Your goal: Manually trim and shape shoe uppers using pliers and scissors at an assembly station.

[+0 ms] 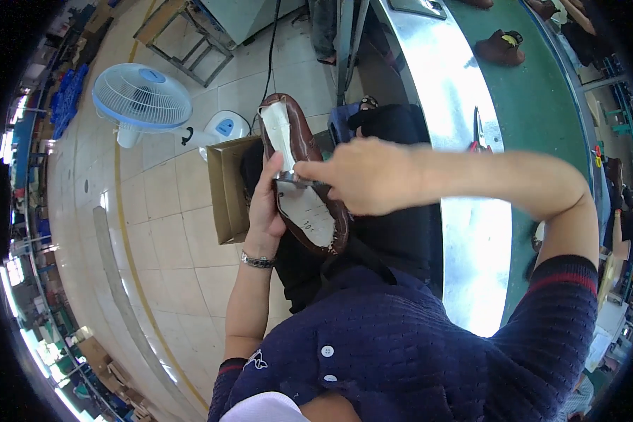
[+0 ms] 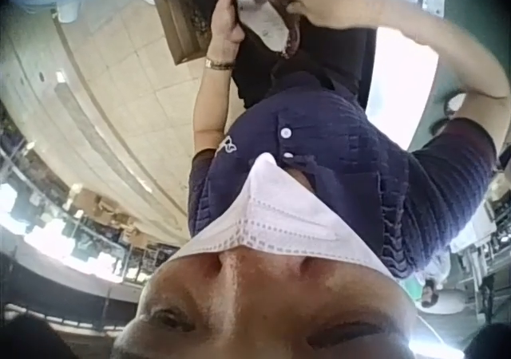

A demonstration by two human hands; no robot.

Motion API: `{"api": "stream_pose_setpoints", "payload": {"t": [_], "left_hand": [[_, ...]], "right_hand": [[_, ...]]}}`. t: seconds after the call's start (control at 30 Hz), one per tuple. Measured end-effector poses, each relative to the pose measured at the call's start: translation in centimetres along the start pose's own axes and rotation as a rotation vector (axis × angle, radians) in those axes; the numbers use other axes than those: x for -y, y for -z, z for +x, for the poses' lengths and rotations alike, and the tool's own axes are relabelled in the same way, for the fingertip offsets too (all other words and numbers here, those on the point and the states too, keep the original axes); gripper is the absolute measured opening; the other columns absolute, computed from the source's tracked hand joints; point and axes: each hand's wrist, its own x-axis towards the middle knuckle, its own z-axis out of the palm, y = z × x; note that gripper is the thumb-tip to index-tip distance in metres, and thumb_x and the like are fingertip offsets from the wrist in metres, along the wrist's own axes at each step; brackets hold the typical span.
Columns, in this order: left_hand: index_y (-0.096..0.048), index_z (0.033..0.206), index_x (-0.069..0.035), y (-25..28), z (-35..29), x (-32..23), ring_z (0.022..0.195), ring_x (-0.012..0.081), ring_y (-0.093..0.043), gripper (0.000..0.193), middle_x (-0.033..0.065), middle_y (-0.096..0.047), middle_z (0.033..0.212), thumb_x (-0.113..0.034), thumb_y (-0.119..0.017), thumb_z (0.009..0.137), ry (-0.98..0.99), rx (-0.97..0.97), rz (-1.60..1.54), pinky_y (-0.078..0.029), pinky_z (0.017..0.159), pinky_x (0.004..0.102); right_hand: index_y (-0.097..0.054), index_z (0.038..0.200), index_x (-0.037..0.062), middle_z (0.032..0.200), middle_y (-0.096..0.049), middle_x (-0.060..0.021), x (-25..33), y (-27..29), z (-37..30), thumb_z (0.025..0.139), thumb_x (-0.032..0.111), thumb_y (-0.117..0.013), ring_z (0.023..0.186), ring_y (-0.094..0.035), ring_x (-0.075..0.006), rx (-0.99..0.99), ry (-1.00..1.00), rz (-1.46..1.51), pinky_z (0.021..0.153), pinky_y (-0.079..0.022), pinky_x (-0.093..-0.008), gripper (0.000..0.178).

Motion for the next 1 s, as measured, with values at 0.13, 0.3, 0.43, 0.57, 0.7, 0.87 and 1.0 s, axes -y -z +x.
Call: {"api": "stream_pose_setpoints", "payload": {"t": [0.13, 0.3, 0.43, 0.57, 0.7, 0.87, 1.0], "left_hand": [[-0.032, 0.145, -0.017, -0.5, -0.1, -0.1, 0.111, 0.0167, -0.057, 0.057, 0.0053, -0.053, 0.129, -0.028, -0.058, 0.095, -0.048, -0.067, 0.141, -0.048, 0.094, 0.0344], [-0.034, 0.144, -0.017, 0.4, 0.2, 0.0, 0.113, 0.0184, -0.057, 0.057, 0.0048, -0.054, 0.13, -0.023, -0.061, 0.094, -0.022, -0.059, 0.126, -0.049, 0.095, 0.0352], [-0.026, 0.149, -0.017, 0.8, -0.3, -0.7, 0.118, 0.0167, -0.05, 0.064, 0.0046, -0.047, 0.136, -0.024, -0.059, 0.095, 0.022, -0.001, 0.144, -0.042, 0.1, 0.0334], [-0.028, 0.149, -0.017, 0.5, 0.0, -0.9, 0.117, 0.0159, -0.051, 0.064, 0.0039, -0.05, 0.132, -0.022, -0.06, 0.094, 0.044, -0.01, 0.147, -0.042, 0.099, 0.0332], [-0.026, 0.15, -0.018, 0.9, -0.1, -1.0, 0.117, 0.0155, -0.051, 0.068, 0.0025, -0.05, 0.132, -0.02, -0.062, 0.092, 0.034, -0.023, 0.133, -0.043, 0.098, 0.0329], [-0.026, 0.15, -0.018, 0.6, -0.5, -1.6, 0.117, 0.016, -0.051, 0.073, 0.0024, -0.05, 0.132, -0.016, -0.066, 0.089, 0.096, -0.017, 0.148, -0.043, 0.098, 0.0332], [-0.028, 0.149, -0.018, 0.1, -0.7, -2.2, 0.115, 0.017, -0.053, 0.077, 0.003, -0.051, 0.13, -0.011, -0.07, 0.085, 0.119, -0.046, 0.15, -0.045, 0.097, 0.0343]], "right_hand": [[-0.03, 0.148, 0.0263, 0.079, -0.066, -0.019, -0.1, 4.2, 0.9, 0.091, 0.017, -0.06, 0.074, -0.065, -0.0361, -0.082, 0.169, -0.269, 0.07, -0.053, -0.0435, 0.066], [-0.028, 0.149, 0.0323, 0.074, -0.066, -0.0141, -3.7, 3.0, 6.2, 0.094, 0.018, -0.058, 0.068, -0.065, -0.0321, -0.305, 0.16, -0.212, 0.063, -0.053, -0.0399, 0.065], [-0.024, 0.15, 0.0317, 0.071, -0.065, -0.0127, -2.5, 3.4, 5.9, 0.095, 0.02, -0.057, 0.063, -0.064, -0.0317, -0.231, 0.162, -0.47, 0.06, -0.052, -0.0401, 0.065], [-0.024, 0.15, 0.03, 0.068, -0.064, -0.0134, -4.5, 1.0, 6.5, 0.096, 0.023, -0.056, 0.06, -0.064, -0.0312, -0.533, 0.24, -0.1, 0.055, -0.051, -0.04, 0.064], [-0.027, 0.15, 0.0278, 0.064, -0.061, -0.014, -3.5, 1.9, 6.4, 0.096, 0.023, -0.055, 0.056, -0.062, -0.0318, -0.353, 0.145, -0.341, 0.054, -0.05, -0.0413, 0.061], [-0.027, 0.15, 0.0272, 0.064, -0.061, -0.0136, -3.9, 0.4, 5.4, 0.096, 0.021, -0.055, 0.056, -0.062, -0.0312, -0.428, 0.216, -0.097, 0.054, -0.05, -0.041, 0.061], [-0.026, 0.15, 0.0276, 0.065, -0.061, -0.0137, -2.9, 1.1, 4.4, 0.096, 0.024, -0.055, 0.058, -0.063, -0.0309, -0.361, 0.223, -0.231, 0.056, -0.051, -0.0418, 0.061]]}}
